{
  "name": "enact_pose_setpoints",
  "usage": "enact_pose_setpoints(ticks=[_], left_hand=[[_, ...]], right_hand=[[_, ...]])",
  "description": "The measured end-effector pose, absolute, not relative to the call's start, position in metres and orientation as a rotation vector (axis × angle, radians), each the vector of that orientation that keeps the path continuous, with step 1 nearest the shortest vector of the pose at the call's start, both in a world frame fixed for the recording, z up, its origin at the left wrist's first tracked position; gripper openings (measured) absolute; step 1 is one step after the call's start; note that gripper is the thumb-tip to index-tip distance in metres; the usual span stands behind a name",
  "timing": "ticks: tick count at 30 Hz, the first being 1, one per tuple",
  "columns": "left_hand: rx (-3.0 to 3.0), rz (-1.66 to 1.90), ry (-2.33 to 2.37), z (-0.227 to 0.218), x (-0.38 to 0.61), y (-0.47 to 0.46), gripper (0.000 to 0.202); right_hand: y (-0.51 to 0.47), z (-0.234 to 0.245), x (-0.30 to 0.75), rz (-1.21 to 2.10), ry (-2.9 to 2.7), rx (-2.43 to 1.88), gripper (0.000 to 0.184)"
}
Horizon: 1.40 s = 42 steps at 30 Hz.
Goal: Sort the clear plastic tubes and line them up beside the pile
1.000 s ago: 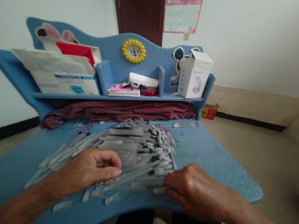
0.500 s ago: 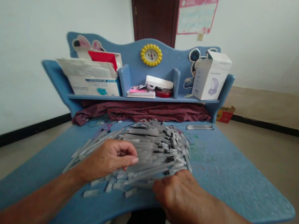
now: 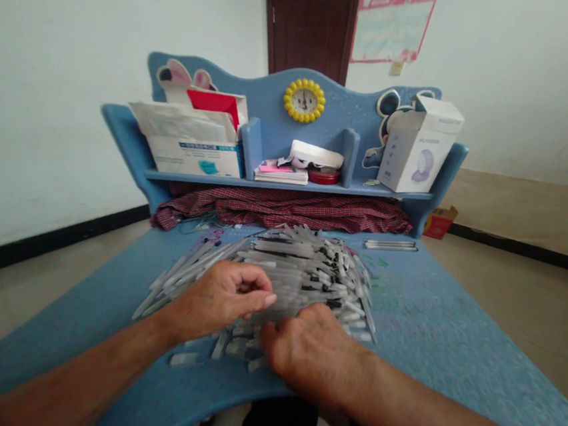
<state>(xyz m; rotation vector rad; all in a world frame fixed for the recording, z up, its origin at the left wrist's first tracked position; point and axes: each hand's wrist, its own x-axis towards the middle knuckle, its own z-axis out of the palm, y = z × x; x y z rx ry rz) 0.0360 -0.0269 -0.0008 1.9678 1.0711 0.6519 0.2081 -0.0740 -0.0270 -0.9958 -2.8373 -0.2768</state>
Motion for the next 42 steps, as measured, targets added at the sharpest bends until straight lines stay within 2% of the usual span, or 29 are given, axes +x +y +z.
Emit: enact_pose_setpoints(ticks=[6, 12, 20, 25, 29, 36, 39, 42], left_hand=[[1.959, 0.699, 1.07, -0.002, 0.035, -0.026, 0.015], [1.98, 0.702, 1.1, -0.001, 0.033, -0.024, 0.017], [1.646, 0.428, 0.97, 0.002, 0.038, -0.033, 0.033], [1.463, 0.439, 0.942, 0.001, 0.04, -0.036, 0.019], [1.415, 0.529, 0.94, 0.003, 0.037, -0.03, 0.017], [1.478, 0.923, 0.981, 0.014, 0.025, -0.018, 0.017], [1.482, 1.1, 1.052, 0.014, 0.021, -0.011, 0.019], [1.42, 1.209, 1.107, 0.012, 0.018, -0.005, 0.02]], right_hand=[[-0.067, -0.029, 0.195, -0.366, -2.943, -0.958, 0.012], [-0.071, -0.02, 0.204, -0.469, -2.809, -0.932, 0.015], [-0.095, -0.012, 0.194, -0.602, -2.66, -0.514, 0.014], [-0.092, -0.013, 0.183, -0.646, -2.623, -0.429, 0.016], [-0.087, 0.0, 0.206, -0.498, -2.581, -0.602, 0.018], [-0.058, 0.008, 0.268, -0.212, -2.437, -1.298, 0.016], [-0.044, 0.003, 0.268, -0.09, -2.472, -1.407, 0.015], [-0.033, -0.003, 0.259, -0.105, -2.499, -1.482, 0.013]])
